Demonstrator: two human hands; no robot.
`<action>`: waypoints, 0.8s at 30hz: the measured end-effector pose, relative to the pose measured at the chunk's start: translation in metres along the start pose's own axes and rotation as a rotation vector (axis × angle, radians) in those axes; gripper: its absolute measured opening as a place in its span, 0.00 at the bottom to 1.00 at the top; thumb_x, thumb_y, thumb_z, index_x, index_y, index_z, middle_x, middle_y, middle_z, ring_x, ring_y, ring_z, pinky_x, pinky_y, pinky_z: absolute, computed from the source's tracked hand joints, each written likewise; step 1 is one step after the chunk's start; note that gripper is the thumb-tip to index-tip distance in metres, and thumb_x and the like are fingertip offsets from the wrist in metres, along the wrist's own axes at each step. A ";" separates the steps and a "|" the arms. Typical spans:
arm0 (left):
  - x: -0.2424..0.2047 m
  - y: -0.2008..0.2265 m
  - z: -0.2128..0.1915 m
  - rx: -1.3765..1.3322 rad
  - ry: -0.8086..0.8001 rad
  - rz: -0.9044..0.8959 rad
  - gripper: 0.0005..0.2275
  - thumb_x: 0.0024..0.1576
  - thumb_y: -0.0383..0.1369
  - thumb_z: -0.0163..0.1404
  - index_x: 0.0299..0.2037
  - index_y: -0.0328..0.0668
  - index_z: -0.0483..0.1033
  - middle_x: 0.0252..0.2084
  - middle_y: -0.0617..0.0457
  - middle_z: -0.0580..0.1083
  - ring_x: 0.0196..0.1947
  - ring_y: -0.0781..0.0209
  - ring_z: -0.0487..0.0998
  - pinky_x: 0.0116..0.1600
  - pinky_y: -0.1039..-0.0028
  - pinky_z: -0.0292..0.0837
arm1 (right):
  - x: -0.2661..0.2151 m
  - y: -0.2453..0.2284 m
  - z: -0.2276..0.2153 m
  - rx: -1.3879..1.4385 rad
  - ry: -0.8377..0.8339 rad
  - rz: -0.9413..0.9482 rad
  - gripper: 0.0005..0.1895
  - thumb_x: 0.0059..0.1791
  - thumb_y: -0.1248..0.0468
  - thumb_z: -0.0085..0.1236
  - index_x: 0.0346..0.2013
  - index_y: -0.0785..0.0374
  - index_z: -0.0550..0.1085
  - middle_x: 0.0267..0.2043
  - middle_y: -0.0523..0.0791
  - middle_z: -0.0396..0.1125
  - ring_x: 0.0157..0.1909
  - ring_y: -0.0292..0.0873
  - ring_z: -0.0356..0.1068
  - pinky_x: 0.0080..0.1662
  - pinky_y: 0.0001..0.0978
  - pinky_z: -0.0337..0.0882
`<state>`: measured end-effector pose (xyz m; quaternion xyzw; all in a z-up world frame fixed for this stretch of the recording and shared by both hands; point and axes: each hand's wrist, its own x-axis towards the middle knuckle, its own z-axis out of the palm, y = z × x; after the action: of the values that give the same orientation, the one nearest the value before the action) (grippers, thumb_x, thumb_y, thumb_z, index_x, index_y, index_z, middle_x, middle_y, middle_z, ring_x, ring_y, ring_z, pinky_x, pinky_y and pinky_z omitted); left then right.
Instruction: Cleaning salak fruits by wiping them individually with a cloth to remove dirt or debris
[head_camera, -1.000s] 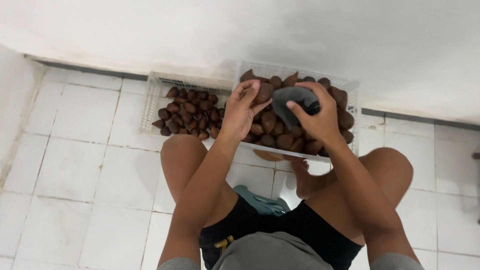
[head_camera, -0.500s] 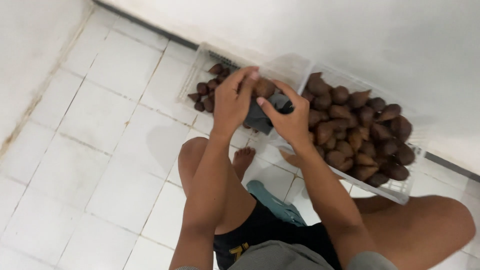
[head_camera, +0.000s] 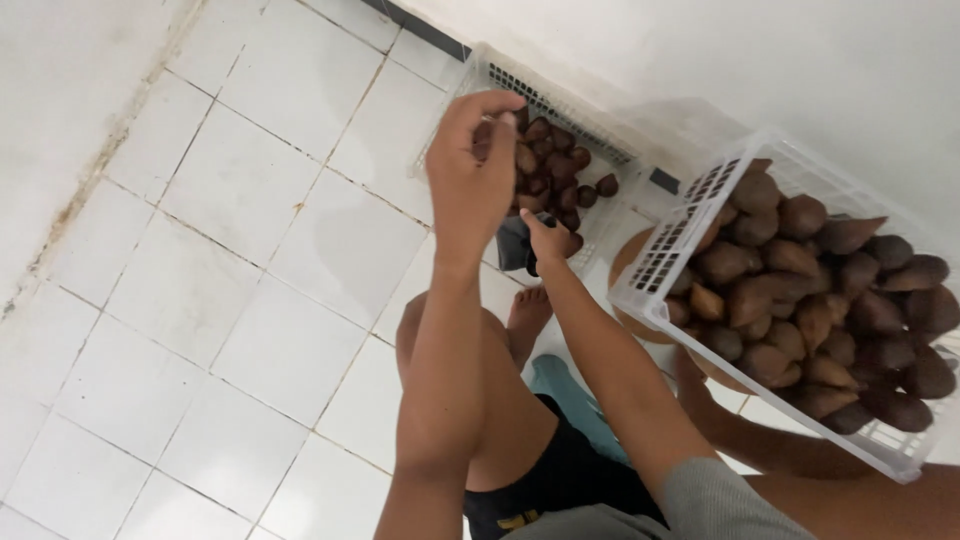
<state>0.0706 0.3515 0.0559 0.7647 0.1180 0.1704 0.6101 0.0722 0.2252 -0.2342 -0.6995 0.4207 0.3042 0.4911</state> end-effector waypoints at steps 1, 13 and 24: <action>0.002 0.001 0.001 0.003 -0.003 -0.005 0.08 0.63 0.27 0.45 0.44 0.50 0.78 0.44 0.61 0.78 0.37 0.70 0.75 0.44 0.77 0.73 | 0.007 0.000 0.006 0.000 -0.001 0.006 0.50 0.44 0.40 0.63 0.73 0.61 0.58 0.74 0.48 0.56 0.72 0.54 0.58 0.70 0.50 0.63; 0.021 0.017 0.010 -0.076 -0.071 -0.157 0.07 0.63 0.30 0.47 0.47 0.46 0.77 0.49 0.59 0.76 0.36 0.70 0.75 0.44 0.79 0.78 | 0.096 -0.013 0.047 -0.334 0.057 -0.072 0.19 0.55 0.50 0.45 0.23 0.53 0.68 0.23 0.40 0.63 0.23 0.40 0.55 0.29 0.35 0.55; 0.032 0.006 0.023 -0.139 -0.068 -0.038 0.11 0.66 0.39 0.48 0.37 0.47 0.82 0.41 0.55 0.78 0.36 0.60 0.82 0.44 0.64 0.81 | 0.060 -0.011 0.044 0.054 0.081 -0.165 0.13 0.49 0.49 0.61 0.34 0.53 0.77 0.33 0.42 0.71 0.32 0.41 0.67 0.38 0.38 0.69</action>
<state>0.1091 0.3421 0.0608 0.7236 0.0995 0.1407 0.6684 0.1089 0.2506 -0.2945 -0.7301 0.3892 0.2227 0.5157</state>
